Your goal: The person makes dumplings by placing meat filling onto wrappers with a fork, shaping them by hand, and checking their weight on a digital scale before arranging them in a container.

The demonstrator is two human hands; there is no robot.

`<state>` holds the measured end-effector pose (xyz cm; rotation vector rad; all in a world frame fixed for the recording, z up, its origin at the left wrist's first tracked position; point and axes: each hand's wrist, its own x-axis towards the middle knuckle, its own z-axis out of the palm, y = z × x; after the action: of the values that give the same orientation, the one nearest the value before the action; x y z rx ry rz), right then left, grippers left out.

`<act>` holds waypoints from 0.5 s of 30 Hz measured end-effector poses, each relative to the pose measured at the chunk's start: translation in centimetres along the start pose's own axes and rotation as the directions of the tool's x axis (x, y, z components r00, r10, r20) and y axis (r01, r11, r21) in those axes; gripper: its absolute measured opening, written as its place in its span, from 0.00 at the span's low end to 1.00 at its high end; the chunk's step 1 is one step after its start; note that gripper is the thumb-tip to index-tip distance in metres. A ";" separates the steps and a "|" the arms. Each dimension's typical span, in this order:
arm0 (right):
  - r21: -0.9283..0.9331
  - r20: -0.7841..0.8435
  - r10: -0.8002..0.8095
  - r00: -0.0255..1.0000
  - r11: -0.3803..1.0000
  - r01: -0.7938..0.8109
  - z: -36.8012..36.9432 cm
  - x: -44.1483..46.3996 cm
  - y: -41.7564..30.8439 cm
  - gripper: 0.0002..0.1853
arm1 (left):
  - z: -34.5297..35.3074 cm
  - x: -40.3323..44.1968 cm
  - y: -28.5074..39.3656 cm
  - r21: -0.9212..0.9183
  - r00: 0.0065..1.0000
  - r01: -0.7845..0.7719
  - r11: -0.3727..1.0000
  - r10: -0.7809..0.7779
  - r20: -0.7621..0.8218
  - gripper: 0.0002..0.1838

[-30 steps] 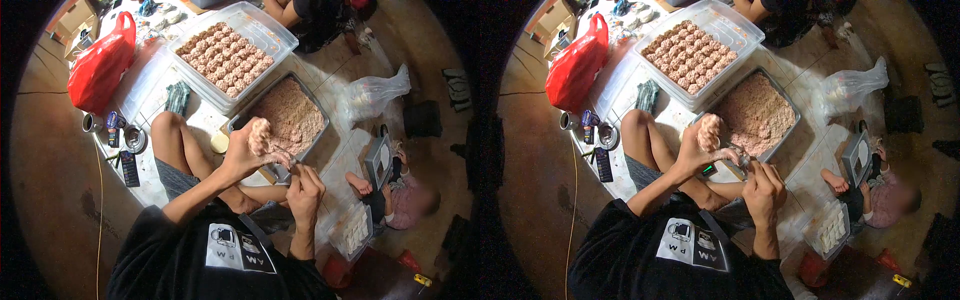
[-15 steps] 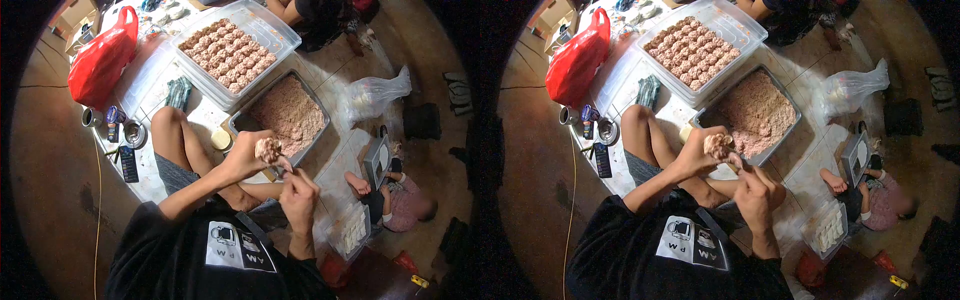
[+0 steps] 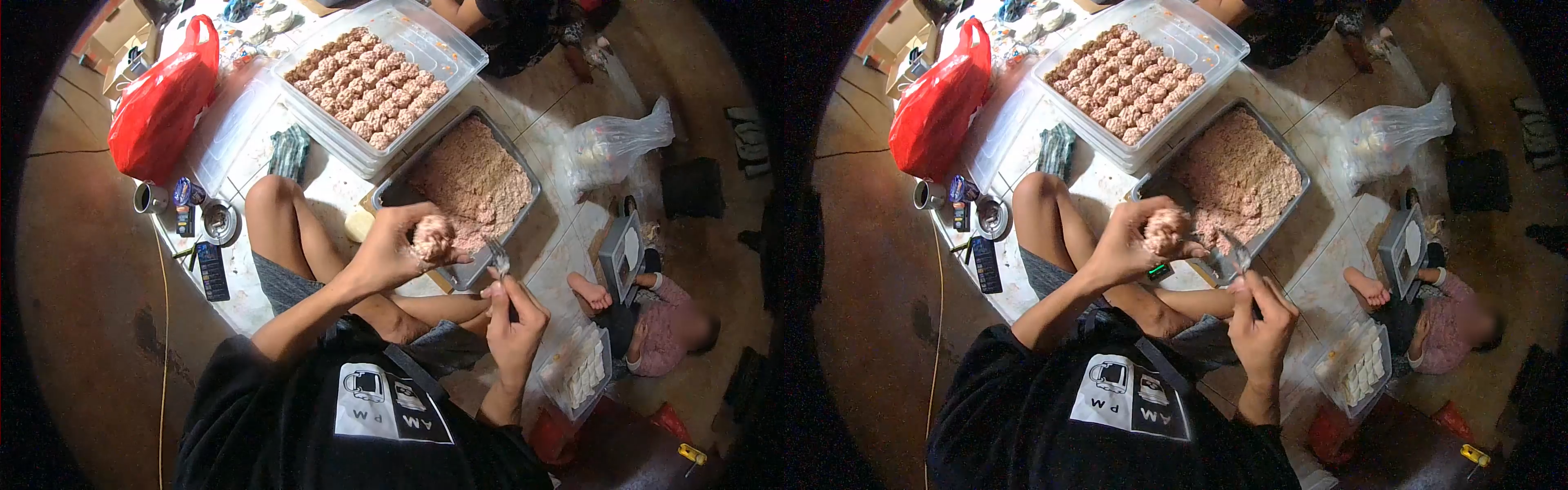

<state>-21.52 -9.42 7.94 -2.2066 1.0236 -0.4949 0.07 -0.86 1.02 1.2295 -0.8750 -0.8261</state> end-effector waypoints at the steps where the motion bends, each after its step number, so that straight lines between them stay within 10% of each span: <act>1: 0.011 0.035 -0.065 0.997 0.998 0.065 0.2 -0.4 0.3 0.05 | -0.1 0.0 -0.6 -0.095 0.998 0.043 0.995 -0.047 -0.039 0.23; 3: -0.011 0.035 -0.258 0.965 0.966 0.259 1.8 -0.7 -0.2 0.03 | 0.7 0.1 -0.9 0.013 0.999 0.012 1.000 -0.011 -0.035 0.24; 12: -0.075 0.187 -0.079 0.979 0.993 0.094 -1.5 1.3 -1.7 0.10 | 0.7 0.4 -2.4 0.190 0.994 0.085 0.978 -0.071 -0.080 0.17; 15: -0.092 0.204 -0.104 0.973 0.988 0.125 1.1 2.1 -1.3 0.09 | 2.0 0.3 -3.4 0.608 0.999 0.032 0.793 -0.012 -0.037 0.15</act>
<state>-18.93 -9.98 8.20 -2.3625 0.8367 -0.2683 -1.82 -2.48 -2.11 1.8151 -1.1534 -0.5454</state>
